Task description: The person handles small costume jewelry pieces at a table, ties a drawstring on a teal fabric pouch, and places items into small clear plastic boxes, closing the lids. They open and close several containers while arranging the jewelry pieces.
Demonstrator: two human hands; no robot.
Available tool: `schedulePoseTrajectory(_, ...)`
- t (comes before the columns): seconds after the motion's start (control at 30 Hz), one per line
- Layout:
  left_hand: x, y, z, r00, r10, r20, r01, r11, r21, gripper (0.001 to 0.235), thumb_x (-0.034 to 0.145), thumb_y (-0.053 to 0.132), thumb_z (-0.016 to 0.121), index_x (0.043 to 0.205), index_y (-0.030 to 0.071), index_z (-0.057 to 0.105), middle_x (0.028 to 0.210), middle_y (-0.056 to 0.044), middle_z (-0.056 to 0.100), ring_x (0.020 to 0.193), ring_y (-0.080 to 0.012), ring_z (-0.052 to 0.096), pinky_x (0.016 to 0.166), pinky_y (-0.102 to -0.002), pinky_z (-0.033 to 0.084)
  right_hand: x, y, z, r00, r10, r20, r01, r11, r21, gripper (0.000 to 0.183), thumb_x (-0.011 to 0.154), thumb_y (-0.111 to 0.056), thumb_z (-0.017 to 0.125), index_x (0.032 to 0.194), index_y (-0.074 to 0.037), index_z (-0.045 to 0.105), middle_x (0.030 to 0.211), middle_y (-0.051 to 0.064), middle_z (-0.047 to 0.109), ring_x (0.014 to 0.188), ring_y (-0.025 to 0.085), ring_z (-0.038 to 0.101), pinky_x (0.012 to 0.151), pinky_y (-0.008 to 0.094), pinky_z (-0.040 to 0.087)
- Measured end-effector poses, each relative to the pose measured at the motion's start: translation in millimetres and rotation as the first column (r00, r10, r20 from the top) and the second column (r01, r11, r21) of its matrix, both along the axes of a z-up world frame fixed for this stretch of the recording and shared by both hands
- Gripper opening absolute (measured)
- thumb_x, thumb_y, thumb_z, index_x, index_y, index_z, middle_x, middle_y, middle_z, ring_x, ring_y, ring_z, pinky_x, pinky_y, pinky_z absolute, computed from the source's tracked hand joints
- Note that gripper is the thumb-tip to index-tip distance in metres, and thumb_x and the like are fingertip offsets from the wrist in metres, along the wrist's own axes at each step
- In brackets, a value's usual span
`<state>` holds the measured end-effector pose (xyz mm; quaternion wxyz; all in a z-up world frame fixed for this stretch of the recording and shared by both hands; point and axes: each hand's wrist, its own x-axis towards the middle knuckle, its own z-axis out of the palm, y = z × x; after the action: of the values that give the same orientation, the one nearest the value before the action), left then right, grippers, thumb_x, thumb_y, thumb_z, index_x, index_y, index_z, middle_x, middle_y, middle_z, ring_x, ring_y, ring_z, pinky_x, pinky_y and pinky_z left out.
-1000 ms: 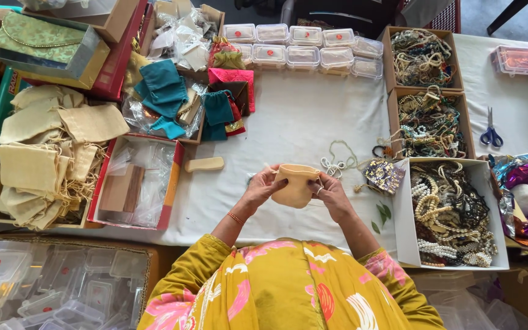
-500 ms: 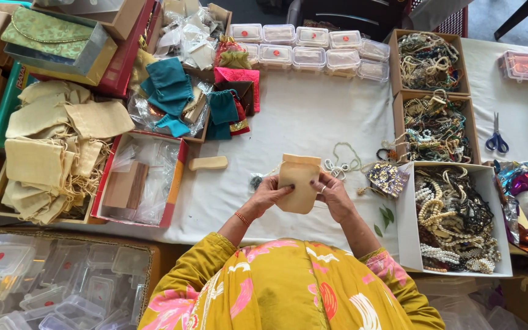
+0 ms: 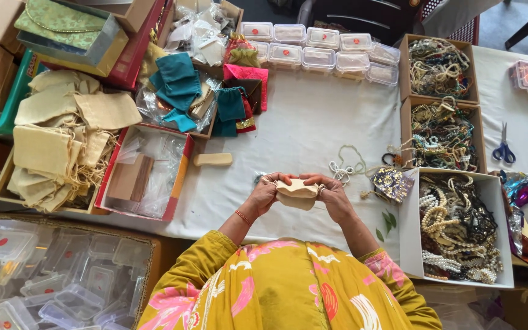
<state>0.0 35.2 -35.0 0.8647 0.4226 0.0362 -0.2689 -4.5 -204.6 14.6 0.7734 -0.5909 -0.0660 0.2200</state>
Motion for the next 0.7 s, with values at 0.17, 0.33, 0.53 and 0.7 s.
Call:
schedulePoseTrajectory(0.17,3,7,12,0.995,0.058,-0.077,-0.063,0.996,-0.055,0.019,0.098,-0.003,0.050,0.090,0.007,0.063,0.127,-0.012,0.067,0.103,-0.0208,0.071,0.081,-0.032,0.063,-2,9,25,0.983,0.098,0.153,-0.069,0.980,-0.185,0.041,0.079,0.010,0.054,0.113,-0.005,0.072,0.144,0.007,0.061,0.133,0.021,0.058,0.107,0.037,0.050)
schedulePoseTrajectory(0.33,7,12,2,0.981,0.137,-0.137,-0.148,0.986,-0.071,0.021,0.096,-0.002,0.043,0.089,0.008,0.060,0.128,-0.016,0.065,0.106,-0.0240,0.071,0.086,-0.034,0.065,-12,43,78,0.777,0.281,0.563,0.120,0.811,-0.572,0.051,0.068,0.002,0.080,0.115,-0.008,0.062,0.137,0.011,0.059,0.137,0.032,0.048,0.107,0.044,0.045)
schedulePoseTrajectory(0.53,0,32,28,0.980,0.135,-0.146,-0.128,0.990,0.056,0.025,0.100,0.008,0.039,0.106,0.009,0.063,0.122,-0.015,0.068,0.099,-0.0220,0.074,0.082,-0.033,0.065,-7,44,37,0.657,0.304,0.690,0.381,0.656,-0.652,0.039,0.081,-0.010,0.081,0.117,-0.012,0.066,0.117,0.006,0.074,0.125,0.029,0.065,0.095,0.041,0.055)
schedulePoseTrajectory(0.7,-22,96,-8,0.905,0.399,0.148,-0.416,0.758,0.503,0.026,0.104,0.025,0.051,0.124,0.013,0.065,0.111,-0.001,0.070,0.083,-0.0149,0.070,0.069,-0.028,0.058,25,16,-50,0.962,-0.207,0.179,0.272,0.800,-0.535,0.026,0.096,-0.015,0.074,0.119,-0.004,0.068,0.103,0.012,0.074,0.089,0.020,0.069,0.074,0.032,0.056)
